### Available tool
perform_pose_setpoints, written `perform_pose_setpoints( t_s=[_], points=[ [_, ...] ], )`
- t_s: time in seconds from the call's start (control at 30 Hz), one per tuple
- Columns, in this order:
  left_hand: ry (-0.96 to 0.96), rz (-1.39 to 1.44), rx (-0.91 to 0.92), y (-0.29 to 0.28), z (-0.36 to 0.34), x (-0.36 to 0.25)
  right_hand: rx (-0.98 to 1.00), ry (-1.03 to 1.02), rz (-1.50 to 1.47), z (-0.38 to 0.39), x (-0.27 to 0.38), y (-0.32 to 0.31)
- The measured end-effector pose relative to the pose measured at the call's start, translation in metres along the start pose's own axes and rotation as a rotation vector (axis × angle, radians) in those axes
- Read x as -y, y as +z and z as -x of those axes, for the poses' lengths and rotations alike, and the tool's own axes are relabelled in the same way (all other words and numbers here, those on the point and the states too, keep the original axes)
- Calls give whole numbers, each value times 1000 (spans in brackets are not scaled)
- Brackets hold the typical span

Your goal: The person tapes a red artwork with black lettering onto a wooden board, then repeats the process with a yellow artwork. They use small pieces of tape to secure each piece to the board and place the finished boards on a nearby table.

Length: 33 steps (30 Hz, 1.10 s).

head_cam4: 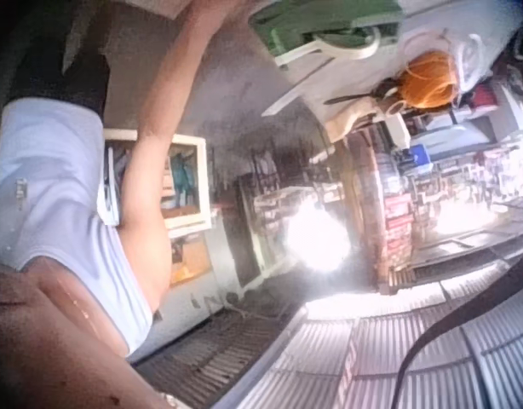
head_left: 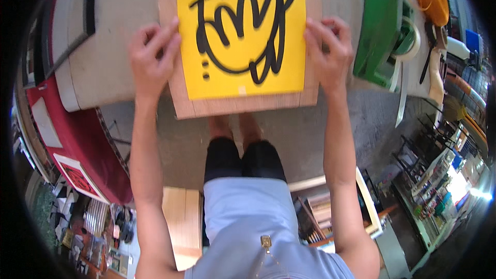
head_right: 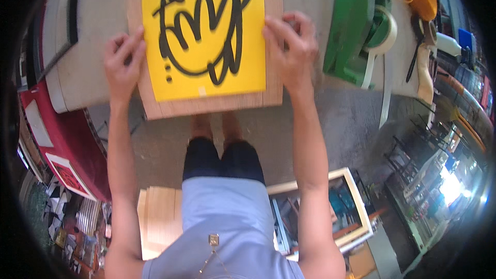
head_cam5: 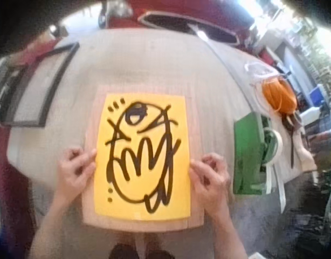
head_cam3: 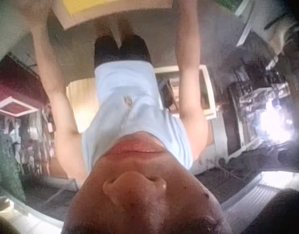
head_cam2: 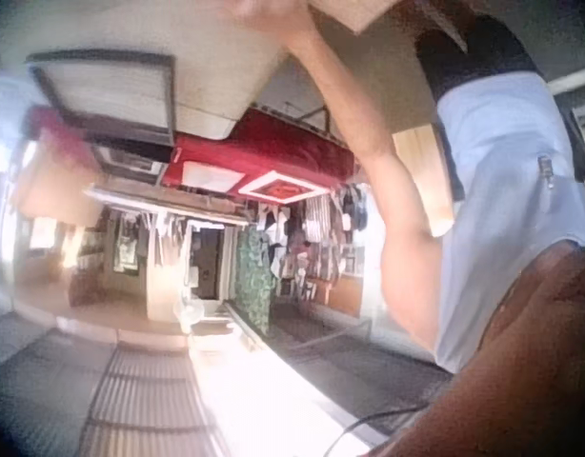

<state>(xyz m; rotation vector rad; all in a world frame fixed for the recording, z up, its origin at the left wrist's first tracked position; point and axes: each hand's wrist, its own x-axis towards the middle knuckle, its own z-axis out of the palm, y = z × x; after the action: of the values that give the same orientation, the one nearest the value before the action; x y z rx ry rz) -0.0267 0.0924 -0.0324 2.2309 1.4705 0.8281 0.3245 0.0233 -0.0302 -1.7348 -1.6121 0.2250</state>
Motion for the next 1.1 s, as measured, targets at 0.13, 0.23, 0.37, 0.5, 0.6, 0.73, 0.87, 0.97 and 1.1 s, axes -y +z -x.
perform_pose_setpoints(
  t_s=[0.13,0.23,0.37,0.5,0.6,0.73,0.87,0.97,1.1],
  points=[
    [57,-25,-22,1,-7,-3,-15,-44,43,-6,-1,1],
    [56,-23,-24,1,-7,-6,-10,-20,29,-8,3,0],
    [45,-29,-16,1,-7,-8,-3,-9,25,-8,4,1],
    [46,-22,-30,0,-8,-12,-12,8,4,-7,5,3],
    [53,-30,-43,0,-9,-14,-3,-14,25,-7,3,2],
    [53,-48,-34,1,-6,-10,21,9,27,-7,6,1],
    [53,-48,-26,1,-6,-12,19,-6,35,-8,6,0],
    [46,-54,-22,2,-7,-12,20,0,32,-8,6,0],
    [46,-44,-33,3,-6,-11,29,14,23,-8,6,0]
  ],
)
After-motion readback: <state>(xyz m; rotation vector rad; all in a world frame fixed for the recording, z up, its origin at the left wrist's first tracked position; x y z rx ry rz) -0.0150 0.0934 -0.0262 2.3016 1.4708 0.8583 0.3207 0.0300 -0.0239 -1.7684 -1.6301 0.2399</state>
